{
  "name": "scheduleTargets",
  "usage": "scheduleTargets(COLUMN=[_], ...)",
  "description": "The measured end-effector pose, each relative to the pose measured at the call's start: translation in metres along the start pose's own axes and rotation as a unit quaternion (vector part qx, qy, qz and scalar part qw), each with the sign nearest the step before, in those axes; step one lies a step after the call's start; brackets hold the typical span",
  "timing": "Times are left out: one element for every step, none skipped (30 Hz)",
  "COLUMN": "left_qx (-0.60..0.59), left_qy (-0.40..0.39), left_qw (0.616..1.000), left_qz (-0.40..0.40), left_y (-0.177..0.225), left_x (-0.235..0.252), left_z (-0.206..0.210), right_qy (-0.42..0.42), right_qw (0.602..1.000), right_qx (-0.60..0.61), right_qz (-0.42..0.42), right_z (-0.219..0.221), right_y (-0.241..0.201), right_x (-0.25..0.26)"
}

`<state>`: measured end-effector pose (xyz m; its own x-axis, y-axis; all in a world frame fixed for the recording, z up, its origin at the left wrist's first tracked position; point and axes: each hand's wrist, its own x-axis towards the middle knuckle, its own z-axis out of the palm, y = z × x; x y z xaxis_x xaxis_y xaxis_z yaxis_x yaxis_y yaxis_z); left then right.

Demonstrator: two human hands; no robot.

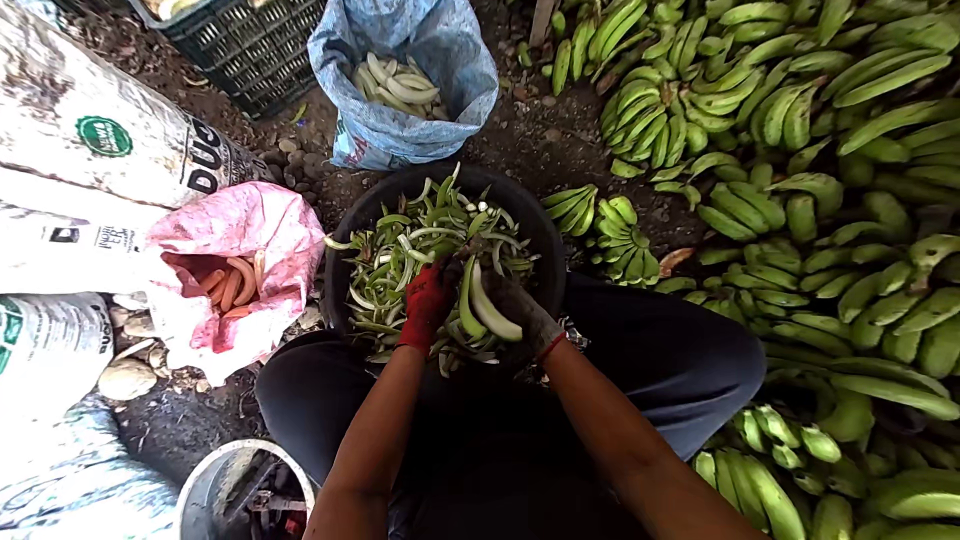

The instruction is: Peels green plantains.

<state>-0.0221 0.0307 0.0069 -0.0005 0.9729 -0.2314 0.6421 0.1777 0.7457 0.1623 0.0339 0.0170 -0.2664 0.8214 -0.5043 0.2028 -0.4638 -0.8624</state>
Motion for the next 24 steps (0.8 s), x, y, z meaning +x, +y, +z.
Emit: scheduleTargets(left_qx=[-0.012, -0.019, -0.021, -0.017, -0.012, -0.004, 0.009, 0.022, 0.033, 0.047, 0.063, 0.071, 0.077, 0.077, 0.076, 0.076, 0.073, 0.063, 0.051, 0.044, 0.033, 0.015, -0.004, -0.019], left_qy=[-0.001, -0.004, -0.01, -0.014, -0.018, -0.022, -0.024, -0.024, -0.022, -0.014, 0.005, 0.018, 0.027, 0.036, 0.043, 0.052, 0.055, 0.046, 0.031, 0.015, 0.002, -0.014, -0.029, -0.036], left_qw=[1.0, 1.0, 1.0, 1.0, 0.999, 0.998, 0.997, 0.996, 0.995, 0.994, 0.993, 0.992, 0.992, 0.993, 0.993, 0.994, 0.994, 0.996, 0.998, 0.999, 0.999, 1.0, 1.0, 0.999], left_qz=[-0.006, -0.006, 0.003, 0.018, 0.035, 0.053, 0.07, 0.083, 0.09, 0.094, 0.1, 0.099, 0.093, 0.085, 0.075, 0.066, 0.055, 0.041, 0.029, 0.018, 0.012, 0.006, 0.001, 0.001], left_y=[0.001, 0.002, 0.003, 0.003, 0.003, 0.003, 0.004, 0.007, 0.009, 0.01, 0.01, 0.01, 0.011, 0.011, 0.012, 0.012, 0.012, 0.013, 0.014, 0.015, 0.014, 0.012, 0.009, 0.006], left_x=[-0.001, -0.002, -0.003, -0.003, -0.004, -0.007, -0.011, -0.015, -0.019, -0.022, -0.024, -0.025, -0.025, -0.025, -0.025, -0.023, -0.021, -0.019, -0.016, -0.013, -0.01, -0.008, -0.006, -0.005], left_z=[-0.001, -0.001, 0.001, 0.005, 0.009, 0.013, 0.016, 0.019, 0.021, 0.022, 0.024, 0.025, 0.025, 0.026, 0.026, 0.026, 0.024, 0.021, 0.016, 0.01, 0.005, -0.001, -0.005, -0.008], right_qy=[-0.022, -0.02, 0.007, 0.052, 0.099, 0.14, 0.183, 0.215, 0.243, 0.273, 0.309, 0.331, 0.341, 0.346, 0.351, 0.359, 0.363, 0.353, 0.317, 0.282, 0.249, 0.205, 0.16, 0.12], right_qw=[0.999, 0.995, 0.987, 0.977, 0.971, 0.974, 0.974, 0.97, 0.961, 0.946, 0.924, 0.905, 0.893, 0.89, 0.894, 0.902, 0.911, 0.926, 0.947, 0.959, 0.965, 0.972, 0.978, 0.984], right_qx=[0.039, 0.095, 0.156, 0.203, 0.212, 0.173, 0.125, 0.104, 0.121, 0.167, 0.221, 0.264, 0.292, 0.296, 0.277, 0.24, 0.195, 0.134, 0.053, -0.027, -0.076, -0.106, -0.121, -0.124], right_qz=[0.011, 0.025, 0.038, 0.046, 0.046, 0.044, 0.048, 0.054, 0.053, 0.049, 0.042, 0.035, 0.028, 0.025, 0.023, 0.026, 0.026, 0.023, 0.014, -0.005, -0.025, -0.04, -0.05, -0.051], right_z=[0.0, 0.0, -0.001, -0.001, -0.001, -0.002, -0.002, -0.001, 0.0, 0.002, 0.002, 0.002, 0.003, 0.004, 0.007, 0.01, 0.015, 0.02, 0.024, 0.024, 0.023, 0.018, 0.013, 0.008], right_y=[0.004, 0.01, 0.015, 0.015, 0.011, 0.006, 0.0, -0.007, -0.012, -0.016, -0.019, -0.02, -0.021, -0.02, -0.019, -0.017, -0.018, -0.02, -0.02, -0.021, -0.021, -0.021, -0.02, -0.017], right_x=[0.001, 0.004, 0.009, 0.015, 0.019, 0.02, 0.018, 0.017, 0.02, 0.027, 0.039, 0.048, 0.053, 0.055, 0.055, 0.053, 0.05, 0.041, 0.028, 0.019, 0.012, 0.005, 0.002, 0.002])
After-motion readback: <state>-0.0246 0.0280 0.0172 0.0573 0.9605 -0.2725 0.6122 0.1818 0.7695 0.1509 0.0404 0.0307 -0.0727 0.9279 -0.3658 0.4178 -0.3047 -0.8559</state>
